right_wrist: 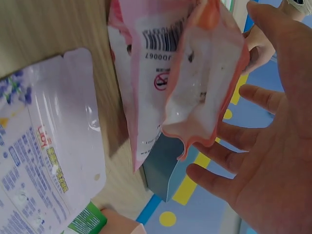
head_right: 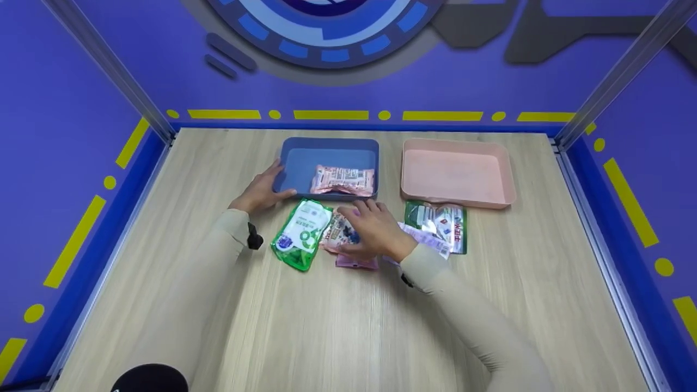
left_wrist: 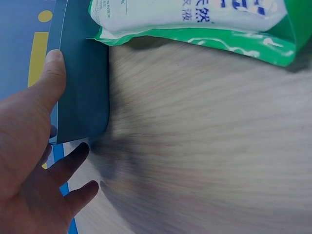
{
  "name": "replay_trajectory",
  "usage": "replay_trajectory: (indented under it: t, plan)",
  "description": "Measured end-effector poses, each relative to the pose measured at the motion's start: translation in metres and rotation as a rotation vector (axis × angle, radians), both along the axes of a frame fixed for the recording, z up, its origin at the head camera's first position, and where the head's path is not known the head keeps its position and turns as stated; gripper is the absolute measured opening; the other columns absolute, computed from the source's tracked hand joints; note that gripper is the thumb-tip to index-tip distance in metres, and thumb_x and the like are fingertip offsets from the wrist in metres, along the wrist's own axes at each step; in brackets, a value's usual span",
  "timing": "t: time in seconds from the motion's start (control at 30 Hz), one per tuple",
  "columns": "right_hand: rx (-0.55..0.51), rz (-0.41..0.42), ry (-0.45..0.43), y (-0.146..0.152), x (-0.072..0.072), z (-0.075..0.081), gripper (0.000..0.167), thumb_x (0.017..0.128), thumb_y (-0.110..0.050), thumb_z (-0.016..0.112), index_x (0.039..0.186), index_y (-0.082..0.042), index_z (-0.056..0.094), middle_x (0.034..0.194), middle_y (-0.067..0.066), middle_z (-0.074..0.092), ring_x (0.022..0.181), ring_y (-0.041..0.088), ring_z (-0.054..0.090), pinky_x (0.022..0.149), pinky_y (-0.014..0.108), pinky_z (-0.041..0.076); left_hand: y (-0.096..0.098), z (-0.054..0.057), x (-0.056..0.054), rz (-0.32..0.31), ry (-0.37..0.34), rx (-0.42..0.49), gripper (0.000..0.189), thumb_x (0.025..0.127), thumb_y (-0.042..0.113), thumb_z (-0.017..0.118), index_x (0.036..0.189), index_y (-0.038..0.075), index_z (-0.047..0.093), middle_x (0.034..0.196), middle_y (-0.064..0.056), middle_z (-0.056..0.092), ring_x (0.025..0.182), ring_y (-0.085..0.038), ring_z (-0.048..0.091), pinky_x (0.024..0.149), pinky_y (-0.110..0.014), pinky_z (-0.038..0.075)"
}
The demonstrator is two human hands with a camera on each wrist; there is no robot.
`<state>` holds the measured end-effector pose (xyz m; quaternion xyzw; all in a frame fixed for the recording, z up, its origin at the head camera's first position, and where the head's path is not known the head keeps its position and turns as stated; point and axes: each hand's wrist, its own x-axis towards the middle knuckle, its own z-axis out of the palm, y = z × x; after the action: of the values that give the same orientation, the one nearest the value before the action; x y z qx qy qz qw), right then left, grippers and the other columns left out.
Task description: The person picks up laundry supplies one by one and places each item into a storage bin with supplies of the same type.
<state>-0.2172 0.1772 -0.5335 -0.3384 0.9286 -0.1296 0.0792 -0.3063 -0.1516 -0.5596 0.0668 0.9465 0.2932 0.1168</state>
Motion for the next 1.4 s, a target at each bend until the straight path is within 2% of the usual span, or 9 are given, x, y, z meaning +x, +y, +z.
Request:
replay_trajectory:
  t: [0.3, 0.87, 1.27, 1.4]
  plan:
    - [0.019, 0.029, 0.054, -0.002, 0.008, -0.007, 0.091, 0.082, -0.066, 0.076, 0.155, -0.022, 0.045, 0.146, 0.02, 0.049, 0.132, 0.044, 0.046, 0.11, 0.067, 0.038, -0.001, -0.001, -0.001, 0.001, -0.001, -0.02, 0.087, 0.098, 0.048, 0.067, 0.163, 0.007, 0.026, 0.173, -0.005, 0.007, 0.157, -0.028, 0.017, 0.126, -0.042, 0.02]
    - [0.055, 0.047, 0.024, -0.004, 0.017, -0.012, 0.09, 0.082, -0.065, 0.076, 0.154, -0.02, 0.047, 0.152, 0.023, 0.044, 0.134, 0.044, 0.043, 0.11, 0.068, 0.035, -0.001, -0.002, -0.001, 0.008, -0.012, -0.011, 0.09, 0.097, 0.051, 0.066, 0.164, 0.008, 0.024, 0.174, -0.004, 0.005, 0.157, -0.027, 0.014, 0.126, -0.043, 0.018]
    - [0.019, 0.084, 0.127, -0.003, 0.022, -0.018, 0.088, 0.081, -0.062, 0.079, 0.151, -0.017, 0.051, 0.146, 0.027, 0.047, 0.128, 0.046, 0.047, 0.104, 0.067, 0.04, -0.002, -0.003, -0.002, -0.019, 0.001, -0.028, 0.086, 0.099, 0.049, 0.065, 0.163, 0.006, 0.026, 0.173, -0.005, 0.005, 0.157, -0.028, 0.017, 0.126, -0.043, 0.022]
    - [0.016, 0.084, 0.147, -0.004, 0.024, -0.02, 0.087, 0.082, -0.062, 0.079, 0.151, -0.017, 0.051, 0.146, 0.028, 0.046, 0.129, 0.047, 0.047, 0.103, 0.069, 0.041, -0.001, -0.002, -0.002, -0.007, -0.012, -0.02, 0.087, 0.099, 0.05, 0.065, 0.163, 0.007, 0.026, 0.174, -0.003, 0.004, 0.157, -0.028, 0.016, 0.126, -0.043, 0.02]
